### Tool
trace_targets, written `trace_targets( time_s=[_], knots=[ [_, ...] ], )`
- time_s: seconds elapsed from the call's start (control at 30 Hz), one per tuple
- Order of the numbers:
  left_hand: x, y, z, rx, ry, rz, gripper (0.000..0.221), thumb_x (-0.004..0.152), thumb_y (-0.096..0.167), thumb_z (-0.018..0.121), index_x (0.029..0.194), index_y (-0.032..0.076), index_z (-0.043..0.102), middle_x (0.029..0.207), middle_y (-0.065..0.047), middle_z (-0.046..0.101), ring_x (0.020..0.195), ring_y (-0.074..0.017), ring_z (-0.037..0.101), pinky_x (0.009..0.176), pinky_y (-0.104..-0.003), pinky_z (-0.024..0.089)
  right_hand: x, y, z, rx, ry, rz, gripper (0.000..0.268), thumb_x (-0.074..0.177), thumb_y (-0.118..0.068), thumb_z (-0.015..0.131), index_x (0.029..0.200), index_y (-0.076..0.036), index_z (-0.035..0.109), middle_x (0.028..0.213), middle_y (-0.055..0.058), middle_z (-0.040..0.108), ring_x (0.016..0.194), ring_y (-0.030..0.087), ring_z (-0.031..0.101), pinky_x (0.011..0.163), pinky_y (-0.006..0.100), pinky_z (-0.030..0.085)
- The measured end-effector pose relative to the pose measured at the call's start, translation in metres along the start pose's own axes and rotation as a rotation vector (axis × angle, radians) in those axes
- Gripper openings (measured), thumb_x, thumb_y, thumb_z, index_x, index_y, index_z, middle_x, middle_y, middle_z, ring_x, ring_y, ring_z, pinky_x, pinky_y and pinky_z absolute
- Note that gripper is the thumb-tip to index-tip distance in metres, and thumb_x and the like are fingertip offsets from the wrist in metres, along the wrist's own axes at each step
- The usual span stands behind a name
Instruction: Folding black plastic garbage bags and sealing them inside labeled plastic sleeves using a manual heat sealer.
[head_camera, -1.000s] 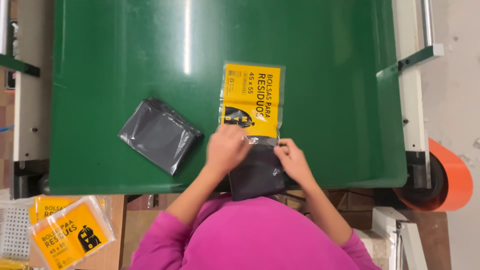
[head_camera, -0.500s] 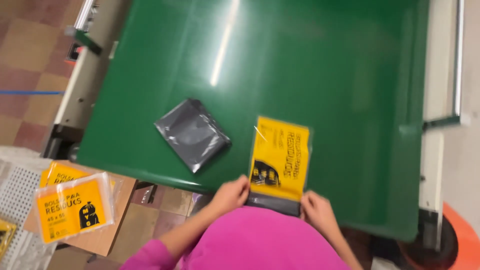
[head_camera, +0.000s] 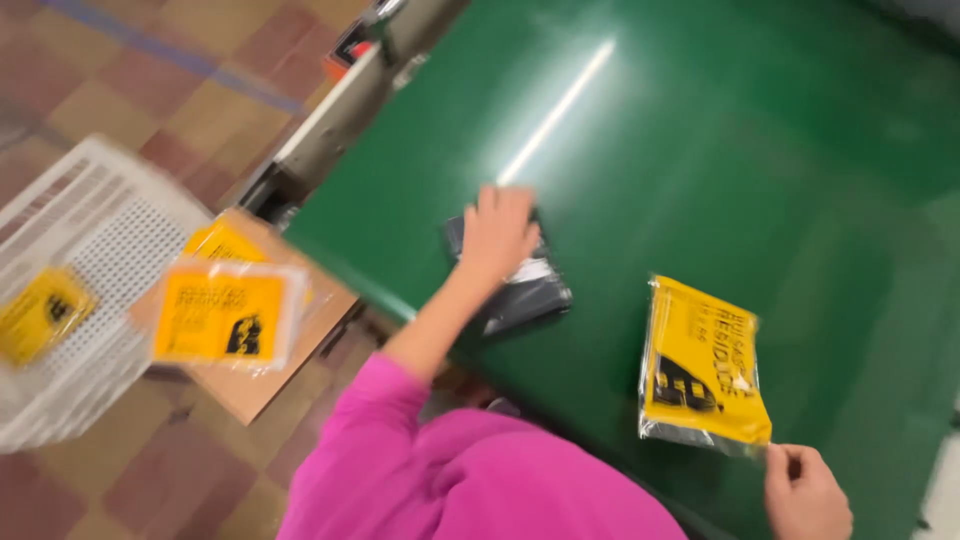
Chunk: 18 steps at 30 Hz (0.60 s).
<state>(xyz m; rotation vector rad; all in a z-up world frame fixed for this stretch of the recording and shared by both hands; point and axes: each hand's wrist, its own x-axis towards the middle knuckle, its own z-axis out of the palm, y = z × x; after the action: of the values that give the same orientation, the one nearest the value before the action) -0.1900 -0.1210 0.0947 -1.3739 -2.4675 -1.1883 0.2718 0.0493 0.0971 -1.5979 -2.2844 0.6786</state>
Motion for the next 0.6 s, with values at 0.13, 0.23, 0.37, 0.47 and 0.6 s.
trace_targets(
  time_s=[0.13, 0.23, 0.37, 0.47, 0.6],
  knots=[
    [0.0, -0.111, 0.02, 0.294, -0.158, -0.241, 0.051, 0.069, 0.046, 0.081, 0.107, 0.014, 0.069, 0.111, -0.01, 0.066, 0.113, -0.0366, 0.055, 0.077, -0.057, 0.049, 0.011, -0.067, 0.09, -0.068, -0.036, -0.421, 0.035, 0.098, -0.03, 0.074, 0.117, -0.001, 0.067, 0.11, 0.017, 0.066, 0.101, 0.032, 0.064, 0.09, 0.041, 0.051],
    [0.002, -0.104, 0.023, 0.032, -0.17, -0.161, 0.04, 0.073, 0.05, 0.078, 0.101, 0.022, 0.072, 0.105, -0.004, 0.067, 0.109, -0.0331, 0.058, 0.08, -0.053, 0.05, 0.036, -0.157, 0.144, 0.064, -0.057, -0.731, 0.055, 0.095, -0.03, 0.077, 0.132, 0.006, 0.058, 0.129, 0.024, 0.061, 0.121, 0.039, 0.059, 0.105, 0.043, 0.047],
    [-0.021, -0.045, -0.033, -0.322, 0.039, -0.039, 0.028, 0.081, 0.044, 0.075, 0.098, 0.022, 0.07, 0.1, 0.002, 0.063, 0.105, -0.0254, 0.059, 0.084, -0.043, 0.048, 0.038, -0.263, 0.188, 0.156, -0.137, -0.699, 0.059, 0.091, -0.027, 0.083, 0.13, 0.008, 0.055, 0.12, 0.026, 0.066, 0.111, 0.038, 0.065, 0.094, 0.043, 0.05],
    [-0.076, -0.05, -0.101, -0.543, 0.237, -0.03, 0.017, 0.095, 0.035, 0.073, 0.1, 0.019, 0.069, 0.094, 0.002, 0.063, 0.097, -0.0212, 0.06, 0.088, -0.034, 0.051, 0.023, -0.28, 0.208, 0.183, -0.24, -0.507, 0.045, 0.094, -0.027, 0.084, 0.116, 0.004, 0.06, 0.098, 0.02, 0.071, 0.089, 0.03, 0.07, 0.082, 0.038, 0.053],
    [-0.186, -0.173, -0.146, -0.305, 0.238, -0.366, 0.018, 0.092, 0.031, 0.073, 0.092, 0.013, 0.071, 0.087, -0.007, 0.066, 0.083, -0.0287, 0.067, 0.072, -0.041, 0.055, 0.026, -0.238, 0.238, 0.222, -0.303, -0.465, 0.038, 0.101, -0.026, 0.08, 0.114, 0.004, 0.062, 0.097, 0.016, 0.072, 0.088, 0.022, 0.067, 0.084, 0.034, 0.053]
  ],
)
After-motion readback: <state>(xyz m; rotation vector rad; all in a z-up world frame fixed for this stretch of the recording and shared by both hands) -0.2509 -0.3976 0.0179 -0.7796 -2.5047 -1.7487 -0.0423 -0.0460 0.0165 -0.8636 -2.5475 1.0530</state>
